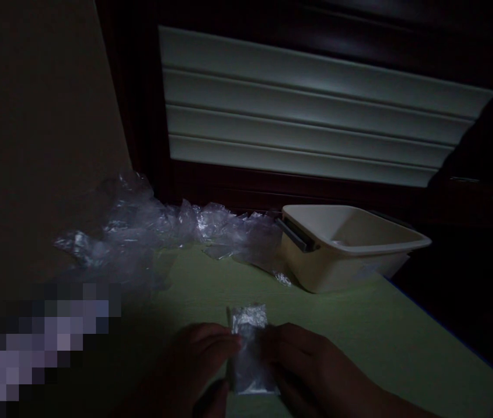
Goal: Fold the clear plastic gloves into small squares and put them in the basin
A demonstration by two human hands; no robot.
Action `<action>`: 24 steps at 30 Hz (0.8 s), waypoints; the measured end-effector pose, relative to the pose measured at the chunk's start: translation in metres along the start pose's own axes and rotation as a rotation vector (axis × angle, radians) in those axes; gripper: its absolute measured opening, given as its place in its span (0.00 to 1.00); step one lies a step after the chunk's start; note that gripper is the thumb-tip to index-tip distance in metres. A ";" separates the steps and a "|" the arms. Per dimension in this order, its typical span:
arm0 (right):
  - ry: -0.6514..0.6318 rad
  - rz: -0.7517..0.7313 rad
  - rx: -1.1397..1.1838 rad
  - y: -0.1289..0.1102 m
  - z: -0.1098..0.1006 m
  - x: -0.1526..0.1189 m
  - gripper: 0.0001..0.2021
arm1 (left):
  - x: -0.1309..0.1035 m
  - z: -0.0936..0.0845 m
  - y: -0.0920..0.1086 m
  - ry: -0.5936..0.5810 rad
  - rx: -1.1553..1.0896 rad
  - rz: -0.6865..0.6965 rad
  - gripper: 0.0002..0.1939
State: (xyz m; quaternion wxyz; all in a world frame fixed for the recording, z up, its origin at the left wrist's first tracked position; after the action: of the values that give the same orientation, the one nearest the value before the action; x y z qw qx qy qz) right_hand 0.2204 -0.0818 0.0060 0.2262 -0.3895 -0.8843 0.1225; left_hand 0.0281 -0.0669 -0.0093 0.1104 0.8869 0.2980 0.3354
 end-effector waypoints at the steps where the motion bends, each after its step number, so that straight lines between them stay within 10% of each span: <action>1: 0.006 0.008 0.015 0.000 0.000 0.001 0.10 | 0.001 0.001 -0.001 0.004 0.002 0.009 0.26; 12: 0.145 -0.090 0.149 -0.008 -0.009 0.002 0.20 | 0.012 -0.004 -0.002 -0.055 0.038 0.114 0.16; 24: -0.071 -0.035 0.122 -0.004 -0.003 -0.001 0.25 | 0.009 -0.006 -0.008 -0.027 0.005 0.047 0.13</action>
State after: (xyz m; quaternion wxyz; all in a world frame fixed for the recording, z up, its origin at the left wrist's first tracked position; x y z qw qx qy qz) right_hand 0.2194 -0.0851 0.0101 0.2201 -0.3549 -0.8894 0.1859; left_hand 0.0256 -0.0550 -0.0035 0.1040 0.8984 0.2763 0.3251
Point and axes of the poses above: each hand's wrist, its own x-axis towards the middle knuckle, its own z-axis out of the palm, y = z × x, the point moved 3 cm from there along x, towards the middle knuckle, and after that the axes turned 2 degrees about -y, right-handed, at the moved point
